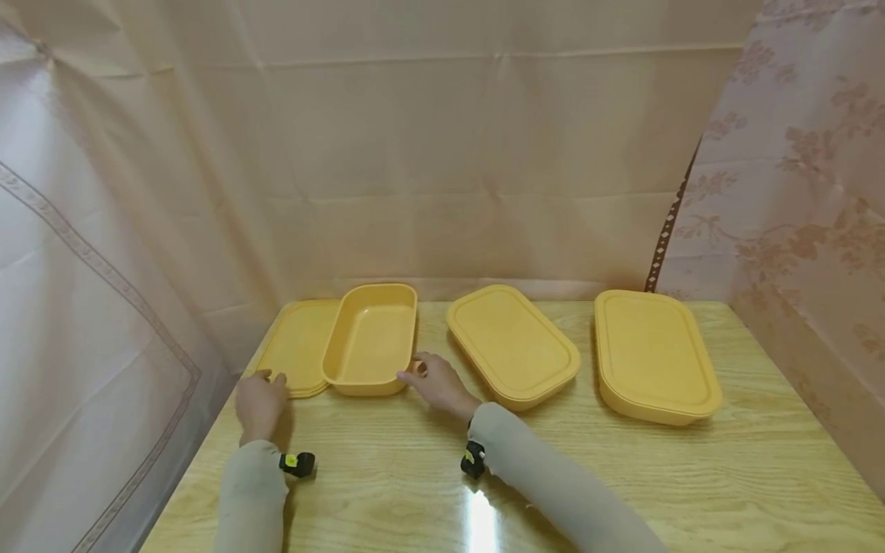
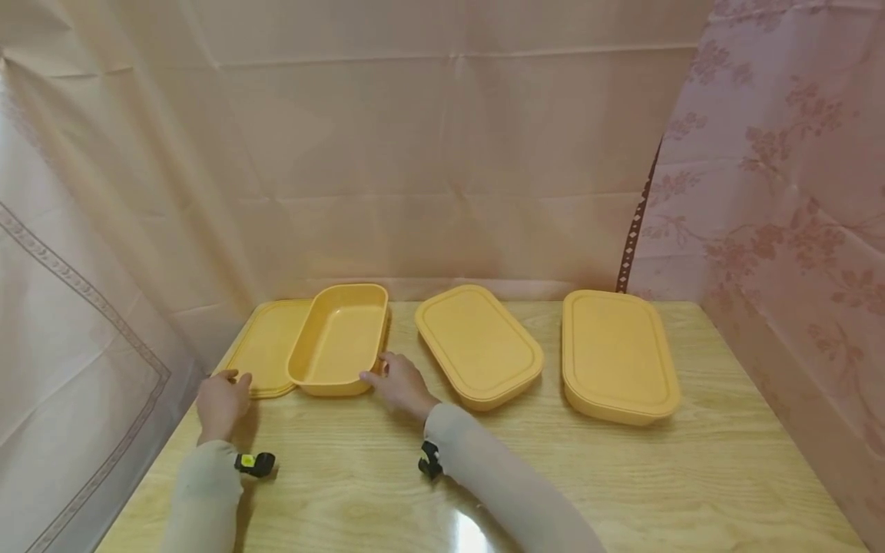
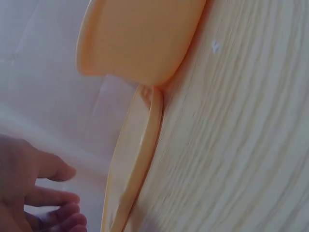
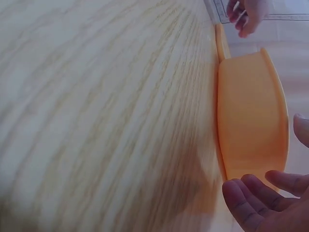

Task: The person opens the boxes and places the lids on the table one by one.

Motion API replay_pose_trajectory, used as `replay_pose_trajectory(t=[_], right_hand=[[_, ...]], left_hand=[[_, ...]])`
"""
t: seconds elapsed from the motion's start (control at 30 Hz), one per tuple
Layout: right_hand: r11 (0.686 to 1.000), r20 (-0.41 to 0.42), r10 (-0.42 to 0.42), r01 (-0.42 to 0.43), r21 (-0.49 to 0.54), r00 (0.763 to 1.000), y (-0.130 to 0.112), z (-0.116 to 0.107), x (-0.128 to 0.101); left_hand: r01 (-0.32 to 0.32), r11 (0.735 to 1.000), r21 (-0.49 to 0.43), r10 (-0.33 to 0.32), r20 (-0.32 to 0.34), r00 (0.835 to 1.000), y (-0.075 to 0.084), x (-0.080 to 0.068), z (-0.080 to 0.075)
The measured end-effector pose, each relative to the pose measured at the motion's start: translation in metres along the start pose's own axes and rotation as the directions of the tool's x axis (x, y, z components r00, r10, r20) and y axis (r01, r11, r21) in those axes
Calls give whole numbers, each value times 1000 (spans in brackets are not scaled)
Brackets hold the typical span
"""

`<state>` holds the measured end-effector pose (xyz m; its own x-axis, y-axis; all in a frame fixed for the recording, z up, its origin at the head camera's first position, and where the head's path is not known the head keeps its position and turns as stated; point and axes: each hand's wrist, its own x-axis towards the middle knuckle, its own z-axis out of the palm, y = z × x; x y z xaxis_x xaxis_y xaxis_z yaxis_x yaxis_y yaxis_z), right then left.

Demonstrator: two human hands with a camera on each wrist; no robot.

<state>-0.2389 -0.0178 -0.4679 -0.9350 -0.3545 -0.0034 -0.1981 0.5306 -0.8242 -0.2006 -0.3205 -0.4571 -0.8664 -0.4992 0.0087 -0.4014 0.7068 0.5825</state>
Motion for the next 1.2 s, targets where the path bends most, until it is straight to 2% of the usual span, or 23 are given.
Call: replay_pose_trajectory(t=[0.13, 0.2, 0.4, 0.6, 1.03, 1.2], right_hand=[[1000, -5, 13, -13, 6, 1000, -2, -5, -1], [1000, -12, 8, -8, 17, 1000, -3, -8, -2], [1000, -17, -4, 4, 20, 1000, -6, -14, -5], [1000, -10, -8, 8, -3, 1000, -2, -19, -7], [997, -37, -68, 67, -26, 997, -5, -28, -13], [993, -24, -101, 99, -61, 995, -6, -33, -13]], left_hand=[[-107, 994, 11, 107, -21, 994, 9, -1, 4], [-128, 992, 1, 128, -29, 991, 14, -2, 6], [-165, 984, -61, 162, -52, 985, 26, -7, 11], [-181, 976, -120, 182, -5, 983, 40, -14, 18], [-266, 938, -221, 257, -69, 964, 66, -24, 27], [-320, 920, -227, 297, -129, 946, 76, -28, 29]])
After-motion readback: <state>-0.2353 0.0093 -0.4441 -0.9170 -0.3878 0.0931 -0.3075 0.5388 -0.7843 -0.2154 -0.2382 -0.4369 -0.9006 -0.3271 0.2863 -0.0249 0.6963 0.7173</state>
